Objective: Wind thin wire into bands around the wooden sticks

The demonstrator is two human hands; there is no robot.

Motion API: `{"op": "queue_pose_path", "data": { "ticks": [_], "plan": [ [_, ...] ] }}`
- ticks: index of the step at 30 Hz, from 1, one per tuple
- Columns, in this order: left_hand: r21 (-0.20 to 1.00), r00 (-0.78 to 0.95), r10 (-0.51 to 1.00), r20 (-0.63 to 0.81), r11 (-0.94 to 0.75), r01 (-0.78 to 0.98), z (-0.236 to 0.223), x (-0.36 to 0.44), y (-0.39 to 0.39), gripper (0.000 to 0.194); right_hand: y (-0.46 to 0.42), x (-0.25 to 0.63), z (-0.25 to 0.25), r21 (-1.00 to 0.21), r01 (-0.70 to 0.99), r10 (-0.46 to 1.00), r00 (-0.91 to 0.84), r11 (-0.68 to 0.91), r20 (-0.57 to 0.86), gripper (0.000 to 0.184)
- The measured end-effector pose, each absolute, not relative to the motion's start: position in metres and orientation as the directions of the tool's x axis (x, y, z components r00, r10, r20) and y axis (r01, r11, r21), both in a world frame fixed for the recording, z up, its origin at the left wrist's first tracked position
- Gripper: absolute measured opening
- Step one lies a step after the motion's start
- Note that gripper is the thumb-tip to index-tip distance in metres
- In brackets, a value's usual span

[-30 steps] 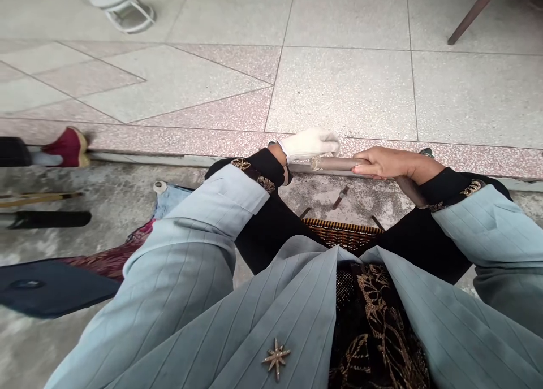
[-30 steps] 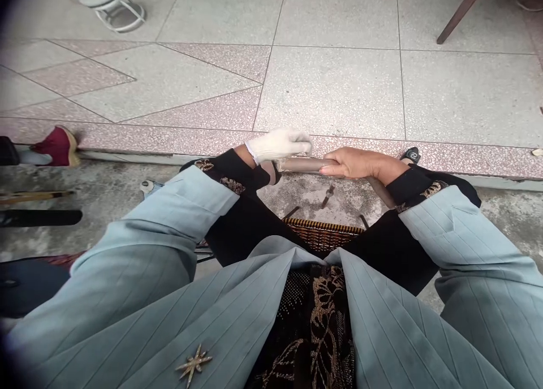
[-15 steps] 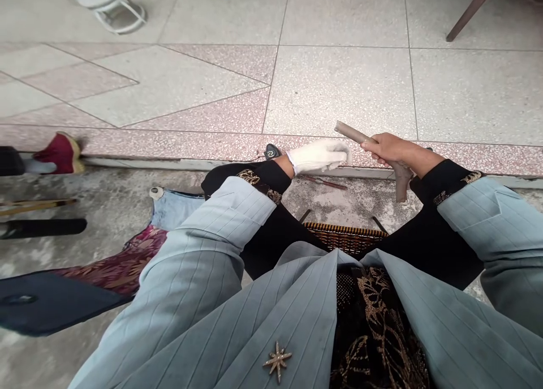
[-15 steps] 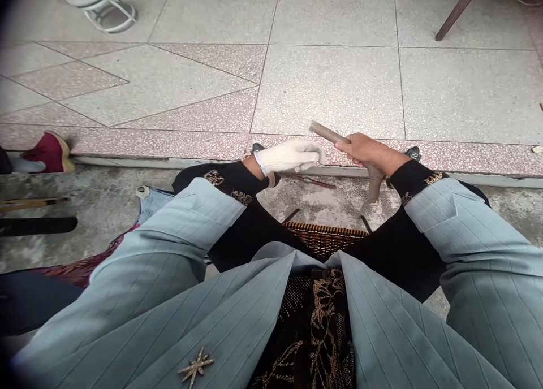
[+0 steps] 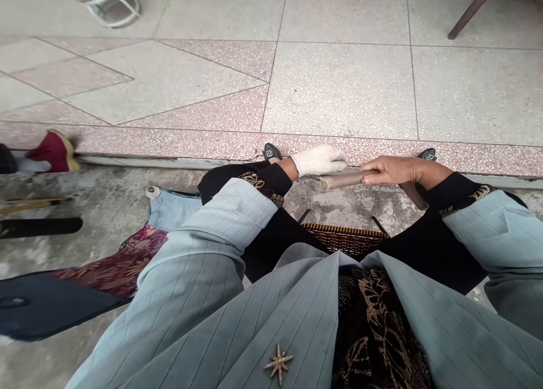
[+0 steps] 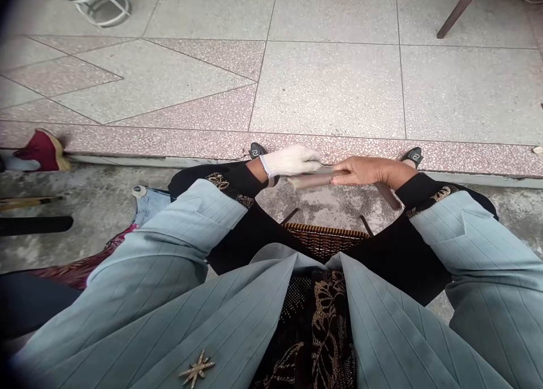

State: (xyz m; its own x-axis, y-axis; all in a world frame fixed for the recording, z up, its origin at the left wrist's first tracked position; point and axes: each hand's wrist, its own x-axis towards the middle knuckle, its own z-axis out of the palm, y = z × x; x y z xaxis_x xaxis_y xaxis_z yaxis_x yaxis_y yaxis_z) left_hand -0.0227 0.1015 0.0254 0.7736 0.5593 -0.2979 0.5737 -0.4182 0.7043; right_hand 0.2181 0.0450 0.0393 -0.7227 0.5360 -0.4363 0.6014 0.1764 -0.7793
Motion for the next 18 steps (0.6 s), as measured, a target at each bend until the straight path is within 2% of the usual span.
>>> {"op": "queue_pose_path", "data": {
  "ticks": [3, 5, 8, 10, 11, 13, 16, 18],
  "plan": [
    [0.649, 0.816, 0.511, -0.270, -0.529, 0.547, 0.026, -0.023, 0.105, 0.026, 0.047, 0.227, 0.028, -0.646, 0.704, 0.520, -0.685, 0.294, -0.510, 0.039],
    [0.678, 0.824, 0.506, -0.256, -0.514, 0.526, 0.028, -0.023, 0.104, 0.028, 0.051, 0.231, 0.022, -0.529, 0.783, 0.583, -0.607, 0.326, -0.540, 0.039],
    [0.832, 0.819, 0.504, -0.275, -0.302, 0.465, 0.028, -0.021, 0.097, 0.026, 0.060, 0.232, 0.019, -0.344, 0.897, 0.773, -0.421, 0.277, -0.476, 0.038],
    [0.912, 0.838, 0.464, -0.288, -0.133, 0.388, 0.027, -0.019, 0.090, 0.025, 0.064, 0.229, 0.025, -0.306, 0.940, 0.886, -0.266, 0.152, -0.379, 0.035],
    [0.928, 0.848, 0.443, -0.290, -0.085, 0.362, 0.027, -0.017, 0.086, 0.025, 0.065, 0.228, 0.029, -0.342, 0.936, 0.919, -0.205, 0.084, -0.336, 0.034],
    [0.931, 0.860, 0.418, -0.292, -0.082, 0.356, 0.027, -0.014, 0.081, 0.025, 0.064, 0.224, 0.041, -0.524, 0.852, 0.936, -0.170, -0.017, -0.308, 0.035],
    [0.896, 0.854, 0.441, -0.278, -0.203, 0.396, 0.026, -0.011, 0.080, 0.027, 0.056, 0.220, 0.056, -0.801, 0.593, 0.866, -0.356, -0.080, -0.350, 0.045],
    [0.850, 0.828, 0.503, -0.248, -0.297, 0.435, 0.024, -0.011, 0.081, 0.026, 0.051, 0.219, 0.061, -0.873, 0.478, 0.793, -0.494, -0.095, -0.356, 0.050]
  ]
}}
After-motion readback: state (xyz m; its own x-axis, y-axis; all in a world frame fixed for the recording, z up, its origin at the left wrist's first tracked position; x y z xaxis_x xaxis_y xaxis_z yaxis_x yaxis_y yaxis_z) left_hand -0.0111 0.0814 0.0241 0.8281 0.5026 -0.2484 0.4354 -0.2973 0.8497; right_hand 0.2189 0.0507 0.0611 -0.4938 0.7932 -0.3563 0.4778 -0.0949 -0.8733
